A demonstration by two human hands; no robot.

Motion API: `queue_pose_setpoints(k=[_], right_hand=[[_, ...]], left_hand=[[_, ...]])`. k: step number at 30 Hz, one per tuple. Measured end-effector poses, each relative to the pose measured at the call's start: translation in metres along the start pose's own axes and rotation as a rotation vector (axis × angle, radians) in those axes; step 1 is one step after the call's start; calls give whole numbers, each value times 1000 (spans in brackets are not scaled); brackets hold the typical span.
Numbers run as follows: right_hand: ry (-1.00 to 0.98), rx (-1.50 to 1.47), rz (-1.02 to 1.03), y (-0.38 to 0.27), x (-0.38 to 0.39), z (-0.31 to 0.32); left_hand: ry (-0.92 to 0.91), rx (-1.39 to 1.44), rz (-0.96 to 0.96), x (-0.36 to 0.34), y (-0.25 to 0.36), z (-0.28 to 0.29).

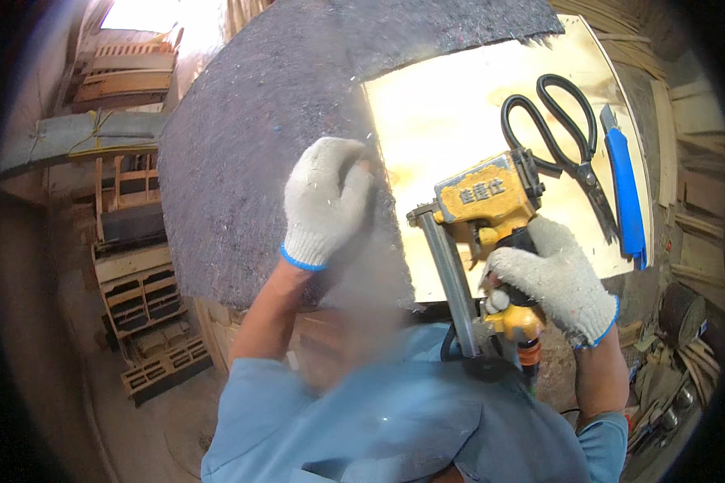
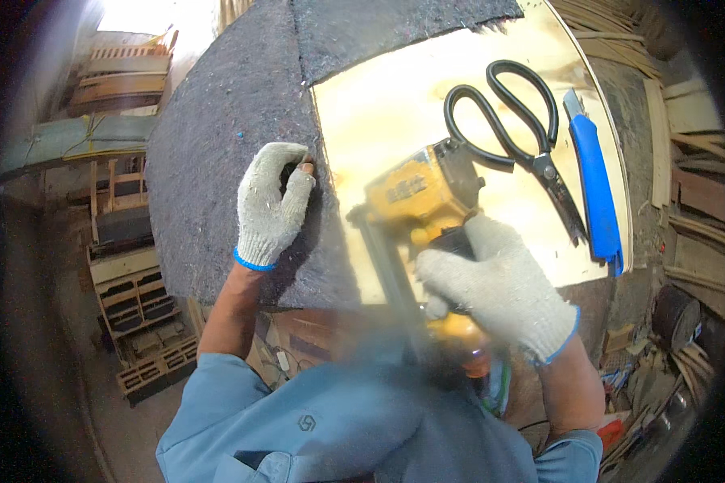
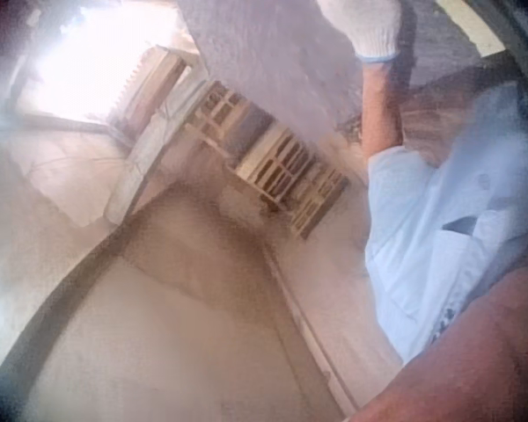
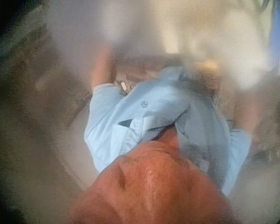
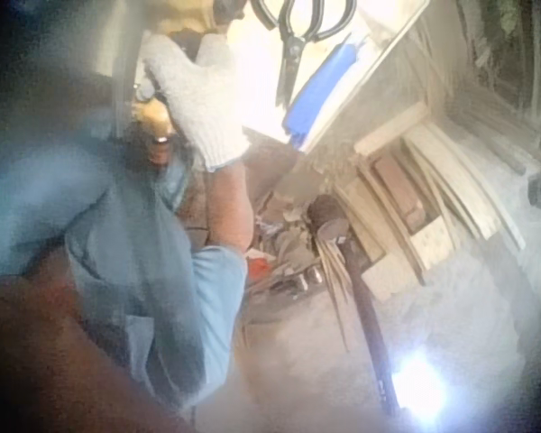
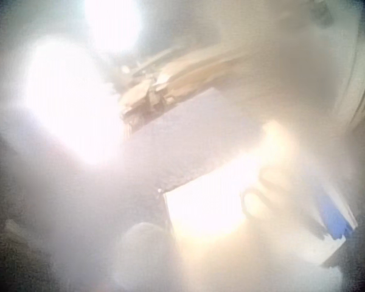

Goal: The person trims a dark fabric covering a wooden frame using a utility knife, then uses a pneumatic staple gun to secure the fabric to the frame. The task involves cutting, positioning, and stapling the fabric in a workshop setting.

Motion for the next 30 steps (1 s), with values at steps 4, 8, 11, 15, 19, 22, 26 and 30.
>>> queue_pose_setpoints(k=[4, 8, 11, 15, 19, 22, 26, 30], right_hand=[[-109, -13, -8, 2, -4, 2], [-168, -41, 5, 3, -6, 3], [-191, -53, 26, 1, -6, 5], [-220, -69, 0, 0, -6, 9], [-241, -58, 19, -5, -8, 10], [-271, -207, -12, 3, -9, 3], [-274, -236, -42, 1, -4, -2], [-260, -376, -2, 2, 0, -5]], left_hand=[[25, -86, 153, 0, 6, -3], [-61, -381, 111, -16, 15, -16], [-128, -340, 169, -25, 9, -19], [-145, -279, 213, -30, 8, -20], [-105, -324, 246, -23, 5, -24], [-68, -414, 191, -23, 20, -28], [57, -289, 123, -10, 34, -24], [105, -10, 21, 37, 53, -2]])
Point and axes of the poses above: each hand's wrist, its own x-axis away from the middle knuckle, its own z-axis out of the back of the hand, y = z × x, the point moved 6 cm from there along -x, towards the middle knuckle, and after that the axes turned 5 degrees about y, right-handed, at the moved point
